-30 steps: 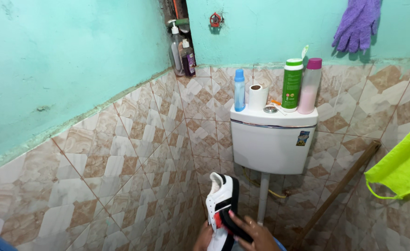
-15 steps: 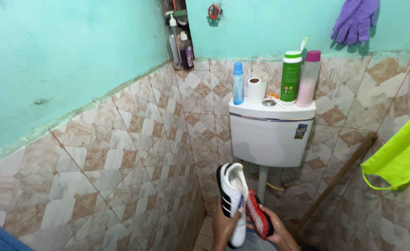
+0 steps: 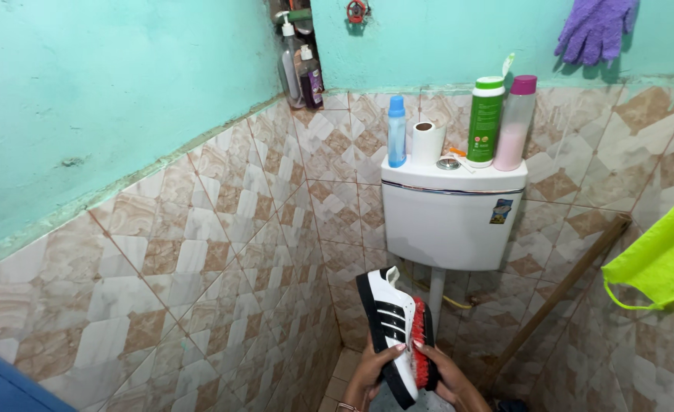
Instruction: The person cleans a shoe using a brush and soapy water in a bucket, kemudian rinses a cloth and wipes the shoe.
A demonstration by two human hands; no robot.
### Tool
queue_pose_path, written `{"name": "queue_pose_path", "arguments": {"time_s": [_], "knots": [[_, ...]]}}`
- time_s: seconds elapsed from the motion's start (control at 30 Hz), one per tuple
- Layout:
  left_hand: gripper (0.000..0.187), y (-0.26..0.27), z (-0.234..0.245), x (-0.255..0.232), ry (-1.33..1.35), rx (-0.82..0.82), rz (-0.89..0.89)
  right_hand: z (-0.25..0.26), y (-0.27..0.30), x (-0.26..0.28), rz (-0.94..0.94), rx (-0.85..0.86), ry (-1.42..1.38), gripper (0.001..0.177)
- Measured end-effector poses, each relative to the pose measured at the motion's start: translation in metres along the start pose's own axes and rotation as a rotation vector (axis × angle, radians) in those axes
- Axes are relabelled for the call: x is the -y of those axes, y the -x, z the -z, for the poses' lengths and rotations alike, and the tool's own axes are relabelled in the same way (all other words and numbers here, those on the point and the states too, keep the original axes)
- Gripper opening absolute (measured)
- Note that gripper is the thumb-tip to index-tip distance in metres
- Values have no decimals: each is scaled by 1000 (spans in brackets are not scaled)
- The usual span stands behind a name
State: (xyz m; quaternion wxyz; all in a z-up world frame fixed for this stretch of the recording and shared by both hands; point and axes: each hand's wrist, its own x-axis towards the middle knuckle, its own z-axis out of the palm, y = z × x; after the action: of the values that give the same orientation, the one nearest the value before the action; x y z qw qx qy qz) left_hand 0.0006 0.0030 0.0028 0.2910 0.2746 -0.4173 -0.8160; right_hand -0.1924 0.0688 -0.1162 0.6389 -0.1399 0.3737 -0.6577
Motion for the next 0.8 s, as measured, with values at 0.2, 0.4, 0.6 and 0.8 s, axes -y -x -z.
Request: {"name": "queue_pose_path", "arguments": {"time_s": [0.2, 0.4, 0.6, 0.8], "knots": [[133, 0, 5, 5, -525, -360, -102, -6, 19, 54, 753, -338, 1142, 75], [136, -2, 9, 11, -1081, -474, -98, -94, 87, 70, 821, 150, 2133, 94], [131, -1, 8, 24, -961, -399, -100, -123, 78, 119, 783, -109, 2071, 87], [122, -7, 30, 31, -1081, -278, -194, -110, 81, 107, 805, 6, 2124, 91]]}}
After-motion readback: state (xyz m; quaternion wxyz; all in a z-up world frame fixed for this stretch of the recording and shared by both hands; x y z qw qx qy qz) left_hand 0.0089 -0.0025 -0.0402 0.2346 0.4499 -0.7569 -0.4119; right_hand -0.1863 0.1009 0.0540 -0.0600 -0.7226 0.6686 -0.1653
